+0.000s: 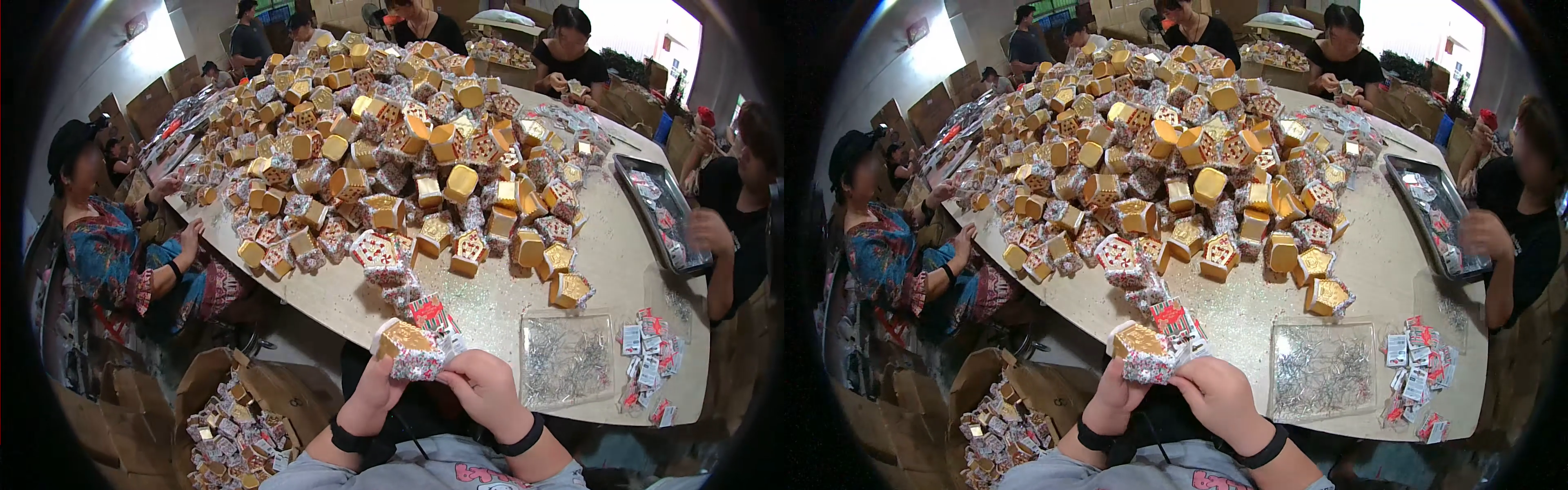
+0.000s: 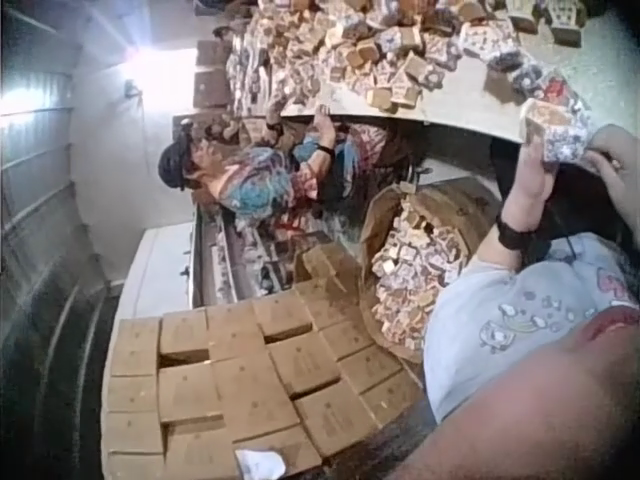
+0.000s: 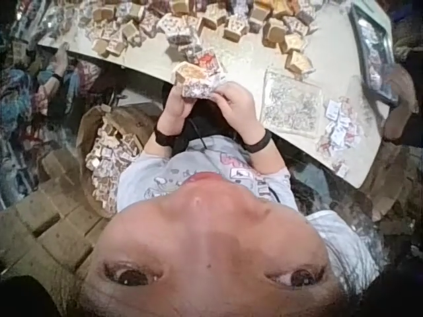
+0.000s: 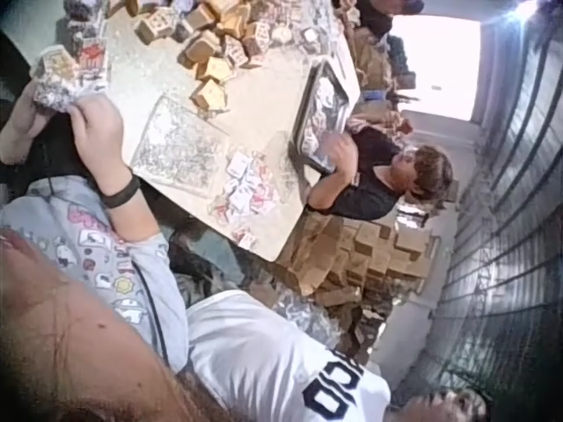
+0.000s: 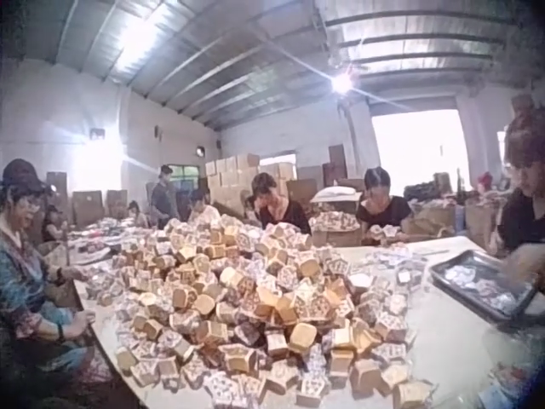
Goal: Apply labels or stickers to packaged products and organize them.
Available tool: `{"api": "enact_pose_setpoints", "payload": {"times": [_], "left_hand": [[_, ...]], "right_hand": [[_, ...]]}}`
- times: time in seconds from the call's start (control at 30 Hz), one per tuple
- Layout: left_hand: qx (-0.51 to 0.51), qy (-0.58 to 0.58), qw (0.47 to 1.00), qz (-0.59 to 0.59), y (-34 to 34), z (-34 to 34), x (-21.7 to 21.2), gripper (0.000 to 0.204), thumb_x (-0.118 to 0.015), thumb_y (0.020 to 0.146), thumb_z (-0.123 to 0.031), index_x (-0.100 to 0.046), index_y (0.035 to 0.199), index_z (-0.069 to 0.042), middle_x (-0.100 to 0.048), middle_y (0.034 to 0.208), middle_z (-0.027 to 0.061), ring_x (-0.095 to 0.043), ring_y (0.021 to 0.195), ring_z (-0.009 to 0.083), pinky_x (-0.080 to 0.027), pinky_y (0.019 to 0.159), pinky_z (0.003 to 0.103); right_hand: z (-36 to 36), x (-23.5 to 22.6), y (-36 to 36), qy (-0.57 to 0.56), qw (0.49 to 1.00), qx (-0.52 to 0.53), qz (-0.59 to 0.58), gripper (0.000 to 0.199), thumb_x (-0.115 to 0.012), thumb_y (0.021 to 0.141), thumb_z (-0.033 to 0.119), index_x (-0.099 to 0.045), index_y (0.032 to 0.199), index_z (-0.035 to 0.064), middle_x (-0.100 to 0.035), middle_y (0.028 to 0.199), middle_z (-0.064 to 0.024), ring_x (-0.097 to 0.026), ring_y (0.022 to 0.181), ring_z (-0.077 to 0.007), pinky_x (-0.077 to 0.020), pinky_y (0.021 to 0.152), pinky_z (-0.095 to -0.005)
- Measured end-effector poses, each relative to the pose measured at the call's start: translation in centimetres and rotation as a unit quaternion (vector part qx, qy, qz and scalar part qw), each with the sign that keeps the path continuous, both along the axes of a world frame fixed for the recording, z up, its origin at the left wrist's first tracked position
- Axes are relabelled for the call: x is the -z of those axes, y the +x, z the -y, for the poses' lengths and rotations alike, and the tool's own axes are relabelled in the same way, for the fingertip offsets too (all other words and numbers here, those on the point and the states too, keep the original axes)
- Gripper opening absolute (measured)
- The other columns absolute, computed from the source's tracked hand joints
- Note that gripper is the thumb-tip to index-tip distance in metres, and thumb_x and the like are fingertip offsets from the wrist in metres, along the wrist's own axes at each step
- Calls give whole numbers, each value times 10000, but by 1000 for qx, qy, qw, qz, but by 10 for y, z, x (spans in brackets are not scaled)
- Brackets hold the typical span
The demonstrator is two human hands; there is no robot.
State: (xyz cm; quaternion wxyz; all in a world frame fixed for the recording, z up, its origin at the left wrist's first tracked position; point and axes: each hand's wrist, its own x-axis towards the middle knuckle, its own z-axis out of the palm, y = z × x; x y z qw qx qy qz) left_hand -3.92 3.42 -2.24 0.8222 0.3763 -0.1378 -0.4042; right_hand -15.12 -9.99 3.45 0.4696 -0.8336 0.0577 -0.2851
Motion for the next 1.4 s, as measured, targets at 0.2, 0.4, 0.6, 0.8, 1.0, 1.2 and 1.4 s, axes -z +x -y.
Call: {"api": "enact_pose_setpoints", "payload": {"times": [0.2, 0.4, 0.6, 0.8, 1.0, 1.2, 1.4], "left_hand": [[-10, -35, 999, 19, 5, -3, -28, 762, -714, 701, -203, -299, 1301, 16, -462, 1248, 121, -460, 1162, 236, -361, 981, 365], [-25, -52, 988, 144, 36, -11, -56, 746, -694, 697, -127, -285, 1299, 40, -484, 1215, 141, -489, 1128, 257, -376, 971, 375], [-121, -115, 977, 131, 46, 5, -84, 784, -633, 705, -7, -207, 1361, -57, -376, 1294, 118, -415, 1183, 240, -354, 985, 358], [-112, 98, 884, 444, 57, -1, -95, 800, -639, 644, 121, -258, 1316, -84, -414, 1168, 75, -434, 1115, 183, -355, 955, 318], [-64, 156, 812, 558, 97, 4, -118, 598, -662, 603, 59, -436, 1141, -74, -502, 1084, 42, -479, 1058, 153, -369, 915, 302], [-11, 85, 919, 386, 140, 14, -106, 590, -496, 580, 85, -433, 1153, -42, -509, 1044, 48, -498, 1008, 150, -383, 873, 267], [-31, 54, 952, 301, 148, 19, -101, 658, -411, 550, 6, -401, 1207, -6, -510, 1104, 74, -493, 1040, 169, -396, 869, 279]], "right_hand": [[2, -1, -5, -33, 999, 31, 27, 106, -656, 720, 70, -610, 804, 23, -588, 784, -112, -579, 684, -277, -469, 607, -337], [12, -8, -17, -64, 997, 38, 33, 98, -639, 717, 41, -605, 803, 7, -584, 816, -130, -581, 706, -284, -475, 627, -329], [18, -4, -26, -69, 995, 60, 32, 94, -633, 708, 14, -605, 798, 5, -584, 810, -136, -586, 724, -276, -478, 632, -326], [17, -3, -32, -103, 993, 62, -9, 97, -633, 716, 48, -611, 805, 17, -594, 813, -118, -587, 727, -275, -481, 635, -329], [20, -6, -33, -84, 995, 45, 1, 81, -634, 724, 67, -611, 785, 20, -597, 805, -112, -586, 719, -272, -481, 628, -331], [14, -10, -34, -103, 994, 45, -3, 82, -643, 722, 83, -615, 776, 27, -600, 791, -107, -588, 701, -266, -484, 610, -330], [12, -3, -35, -98, 994, 30, -30, 76, -634, 726, 87, -619, 779, 35, -603, 783, -97, -591, 693, -255, -485, 602, -328]]}}
